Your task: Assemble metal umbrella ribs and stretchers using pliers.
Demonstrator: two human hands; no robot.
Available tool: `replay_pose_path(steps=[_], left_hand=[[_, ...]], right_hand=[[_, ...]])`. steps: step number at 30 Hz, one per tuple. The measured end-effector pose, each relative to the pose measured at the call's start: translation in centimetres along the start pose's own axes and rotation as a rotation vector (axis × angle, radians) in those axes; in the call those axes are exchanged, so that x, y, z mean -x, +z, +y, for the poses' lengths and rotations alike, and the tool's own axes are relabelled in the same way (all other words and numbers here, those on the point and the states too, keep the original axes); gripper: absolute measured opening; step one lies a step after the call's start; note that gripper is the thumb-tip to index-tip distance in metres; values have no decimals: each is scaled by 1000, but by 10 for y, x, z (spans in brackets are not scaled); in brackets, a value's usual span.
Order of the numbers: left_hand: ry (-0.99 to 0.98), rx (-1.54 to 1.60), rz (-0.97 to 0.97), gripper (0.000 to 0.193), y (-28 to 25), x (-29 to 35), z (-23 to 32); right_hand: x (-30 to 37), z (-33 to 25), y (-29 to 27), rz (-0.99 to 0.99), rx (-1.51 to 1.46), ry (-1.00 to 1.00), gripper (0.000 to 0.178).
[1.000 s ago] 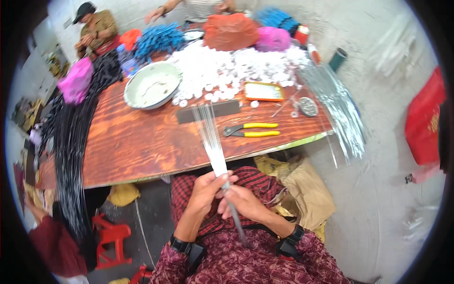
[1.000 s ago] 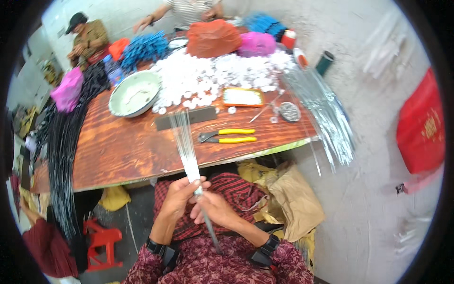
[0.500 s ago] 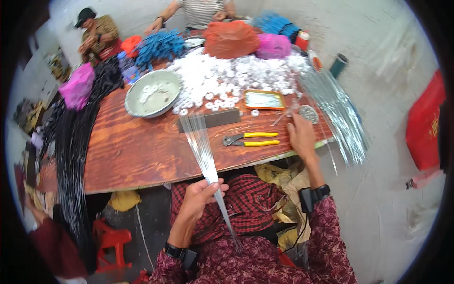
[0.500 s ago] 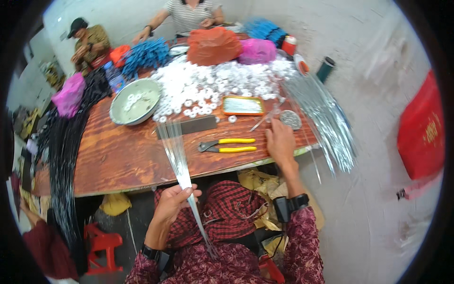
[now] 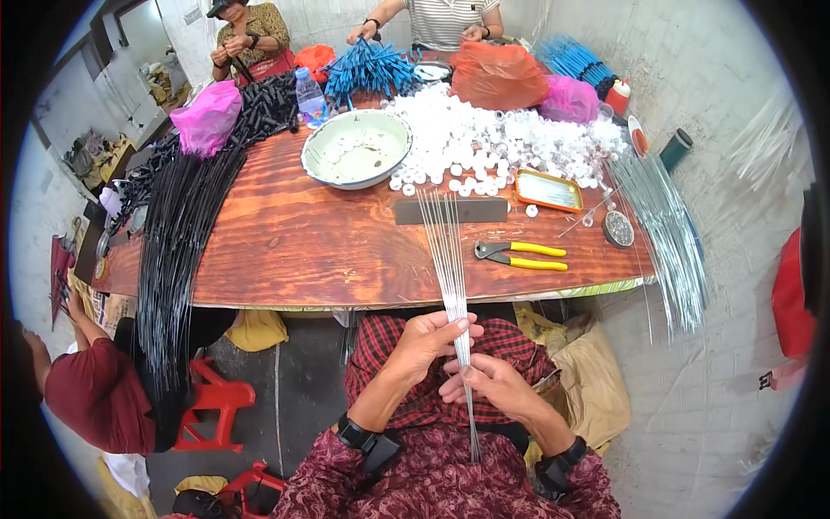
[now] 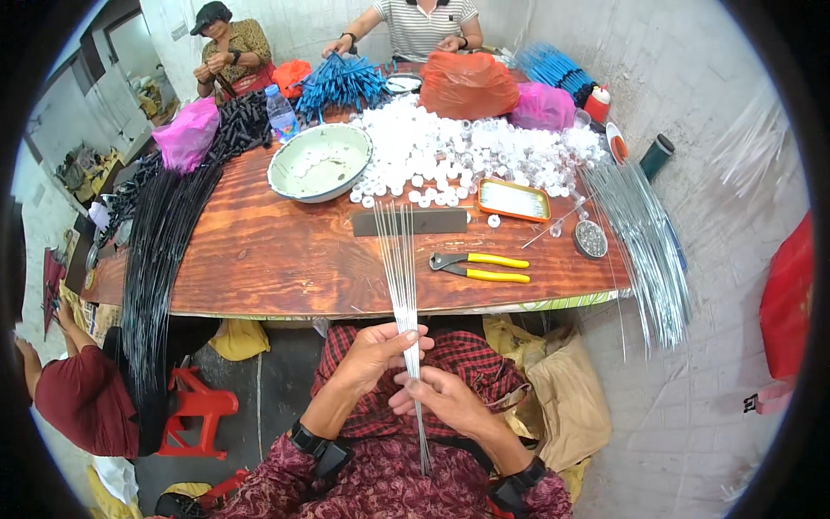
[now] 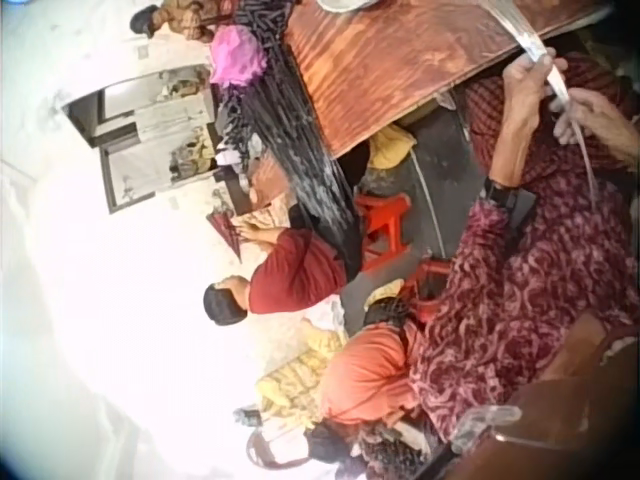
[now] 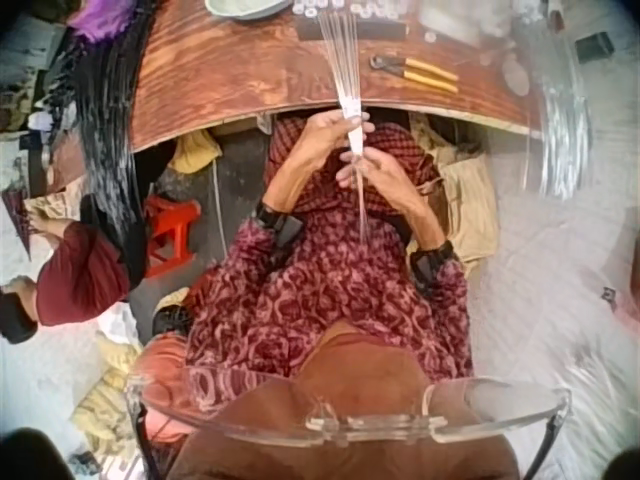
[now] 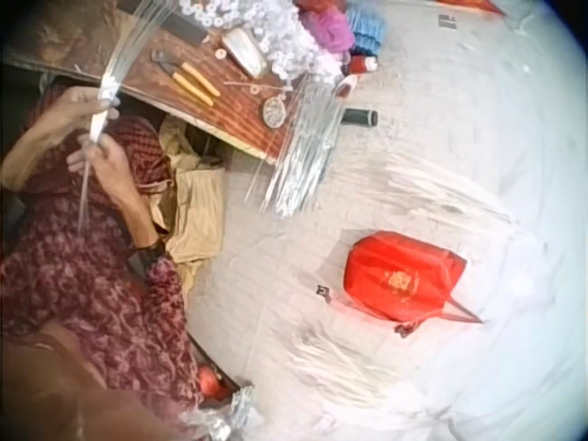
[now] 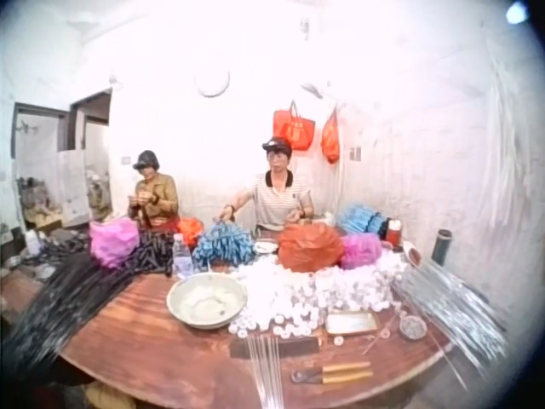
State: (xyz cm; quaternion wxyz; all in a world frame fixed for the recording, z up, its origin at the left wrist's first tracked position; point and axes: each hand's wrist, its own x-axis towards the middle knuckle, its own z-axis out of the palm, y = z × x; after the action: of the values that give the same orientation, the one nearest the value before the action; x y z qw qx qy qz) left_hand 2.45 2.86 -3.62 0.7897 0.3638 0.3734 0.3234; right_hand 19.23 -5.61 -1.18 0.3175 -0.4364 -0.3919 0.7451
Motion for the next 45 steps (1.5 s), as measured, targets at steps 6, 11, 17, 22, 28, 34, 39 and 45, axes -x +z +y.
replay_pose_path(steps=[6, 11, 17, 22, 28, 34, 39, 45], left_hand=[[36, 21, 18, 30, 4, -15, 13], [89, 53, 32, 31, 4, -20, 16], [67, -191, -96, 36, -10, -17, 36], [132, -550, -3, 44, -34, 35, 62], [520, -667, -207, 74, -7, 45, 38], [314, -381, -377, 43, 22, 51, 48], [523, -763, -500, 32, 41, 46, 110], [1211, -1298, -383, 47, 42, -32, 172]], right_hand=[[-42, -1, -4, 132, -122, -88, 46], [-44, -19, -6, 121, -78, -86, 42], [-53, -31, -20, 94, -57, -91, 33], [-5, -42, -6, 30, 12, -9, 33], [23, -52, 17, -135, -48, -37, 37], [40, -71, 27, -185, -36, -46, 37], [50, -100, 36, -161, 18, -189, 35], [2, -115, 29, 57, 150, -532, 30]])
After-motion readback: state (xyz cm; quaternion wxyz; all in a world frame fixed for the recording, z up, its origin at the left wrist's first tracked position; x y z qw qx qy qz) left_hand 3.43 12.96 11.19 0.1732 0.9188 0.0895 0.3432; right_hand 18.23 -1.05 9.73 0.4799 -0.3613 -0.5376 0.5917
